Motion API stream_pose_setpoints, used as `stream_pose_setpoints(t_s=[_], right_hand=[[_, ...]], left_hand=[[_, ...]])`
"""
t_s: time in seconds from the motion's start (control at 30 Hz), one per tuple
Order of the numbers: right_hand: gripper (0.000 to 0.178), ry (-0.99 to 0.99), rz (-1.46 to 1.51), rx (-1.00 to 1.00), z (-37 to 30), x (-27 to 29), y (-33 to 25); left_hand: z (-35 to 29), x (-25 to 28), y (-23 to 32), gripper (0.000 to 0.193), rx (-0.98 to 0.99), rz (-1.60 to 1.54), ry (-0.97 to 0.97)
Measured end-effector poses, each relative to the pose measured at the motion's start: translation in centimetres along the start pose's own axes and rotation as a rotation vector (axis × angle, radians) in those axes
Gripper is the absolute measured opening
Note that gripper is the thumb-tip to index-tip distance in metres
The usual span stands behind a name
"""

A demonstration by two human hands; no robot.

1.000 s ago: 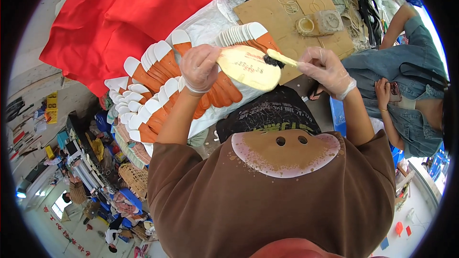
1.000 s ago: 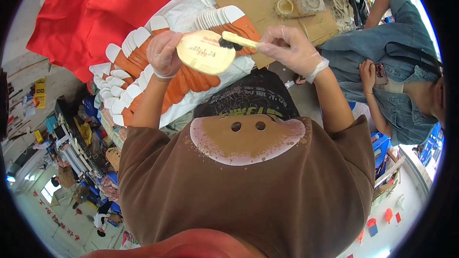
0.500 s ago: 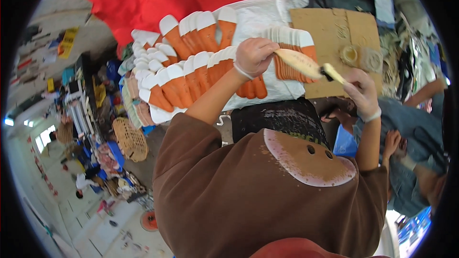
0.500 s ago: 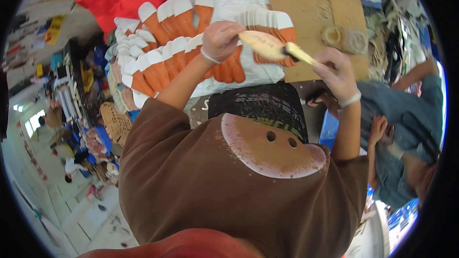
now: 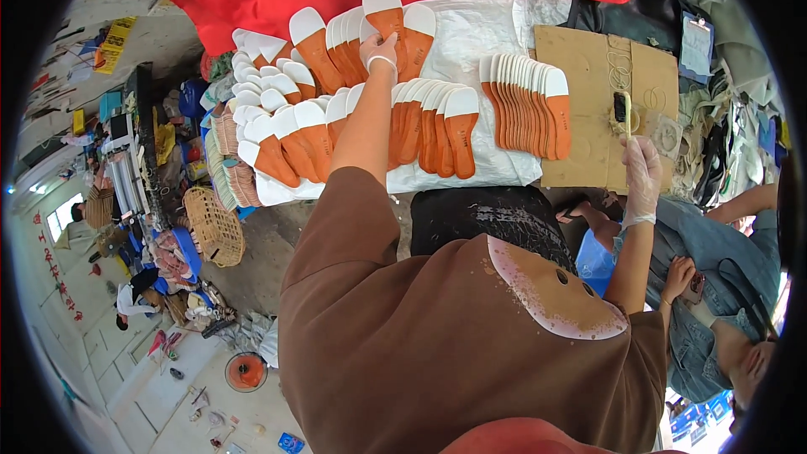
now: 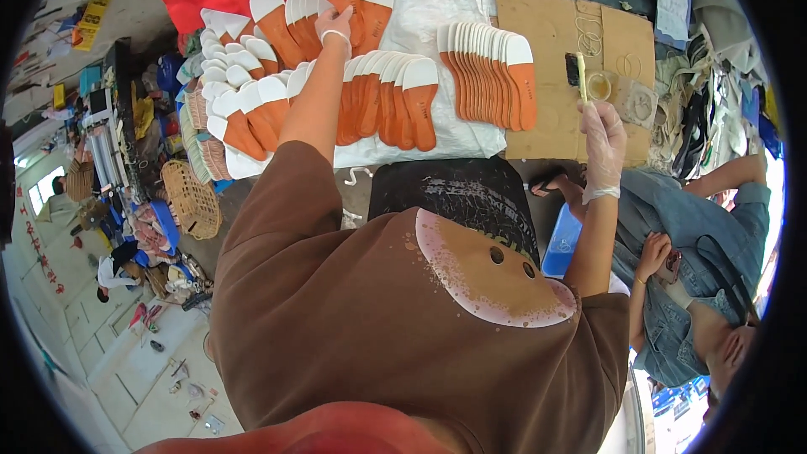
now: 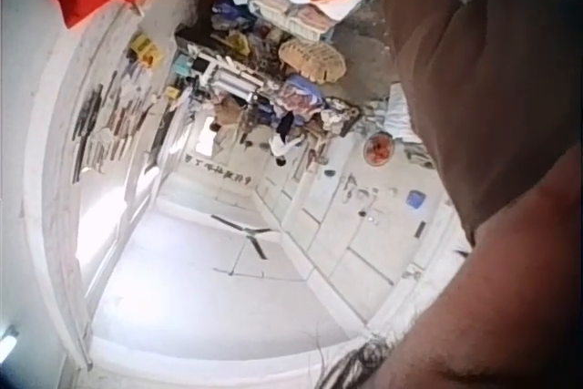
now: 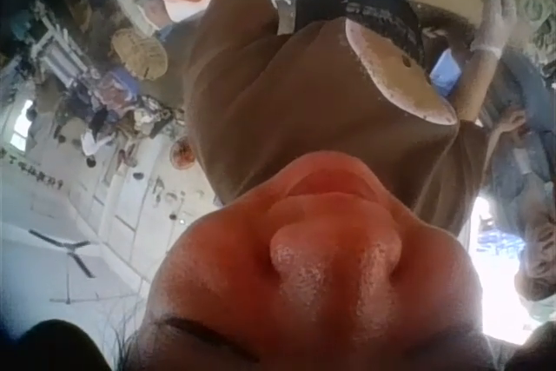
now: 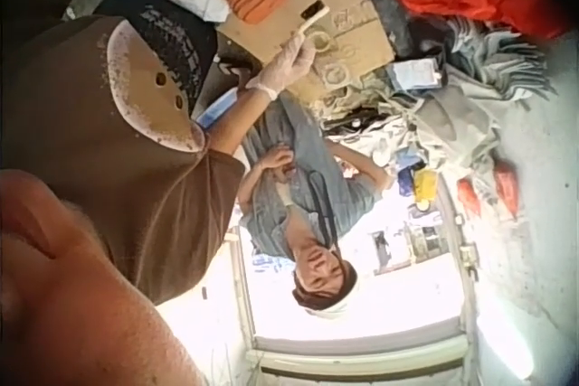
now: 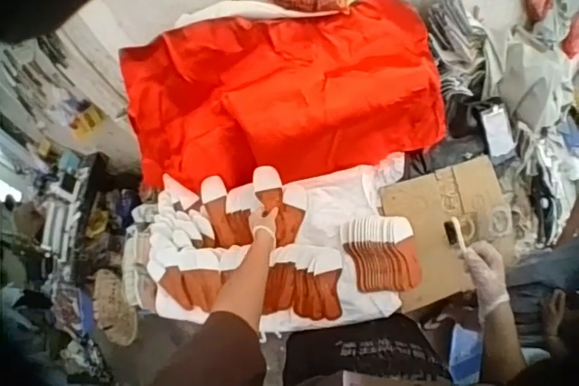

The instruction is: The recorder applies yellow glue to shoe insoles or soles using a brush in a manufacturing environment.

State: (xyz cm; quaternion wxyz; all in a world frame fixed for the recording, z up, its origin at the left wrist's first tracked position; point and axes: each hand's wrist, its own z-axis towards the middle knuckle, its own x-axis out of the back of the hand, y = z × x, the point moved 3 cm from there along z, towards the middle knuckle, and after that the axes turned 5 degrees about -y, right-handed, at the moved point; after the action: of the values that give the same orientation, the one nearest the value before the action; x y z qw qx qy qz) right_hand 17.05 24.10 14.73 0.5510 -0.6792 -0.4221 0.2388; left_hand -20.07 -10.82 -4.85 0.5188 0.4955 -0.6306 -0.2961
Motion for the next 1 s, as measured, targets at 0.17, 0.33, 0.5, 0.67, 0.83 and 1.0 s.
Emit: stream_pose_setpoints(t_s=[0.17, 0.33, 0.5, 0.67, 0.83, 1.0], right_hand=[[0.019, -0.002, -0.039, -0.044, 0.0, -1.0, -0.2], [0.019, -0.002, -0.075, -0.05, 0.1, -1.2, 0.2], [0.021, 0.078, -0.144, 0.009, 0.6, 0.6, 1.8], [0.03, 0.38, -0.276, -0.205, 1.0, 5.5, 6.9], [0.032, 0.487, -0.71, -0.354, 2.9, 9.0, 14.4], [0.027, 0.503, -0.856, -0.441, 6.1, 8.7, 16.8]], left_hand=[[-1.0, -0.6, -0.6, 0.031, -0.014, 0.203, 0.006], [-2.7, 0.4, 1.0, 0.029, -0.051, 0.578, -0.036], [-3.5, 0.0, 2.9, 0.056, -0.054, 0.937, 0.118], [-4.2, -2.0, 4.7, 0.057, -0.207, 0.972, 0.172], [-8.6, -7.4, 5.1, 0.053, -0.693, 0.634, -0.072], [-17.9, -17.2, 6.8, 0.051, -0.904, 0.743, -0.722]])
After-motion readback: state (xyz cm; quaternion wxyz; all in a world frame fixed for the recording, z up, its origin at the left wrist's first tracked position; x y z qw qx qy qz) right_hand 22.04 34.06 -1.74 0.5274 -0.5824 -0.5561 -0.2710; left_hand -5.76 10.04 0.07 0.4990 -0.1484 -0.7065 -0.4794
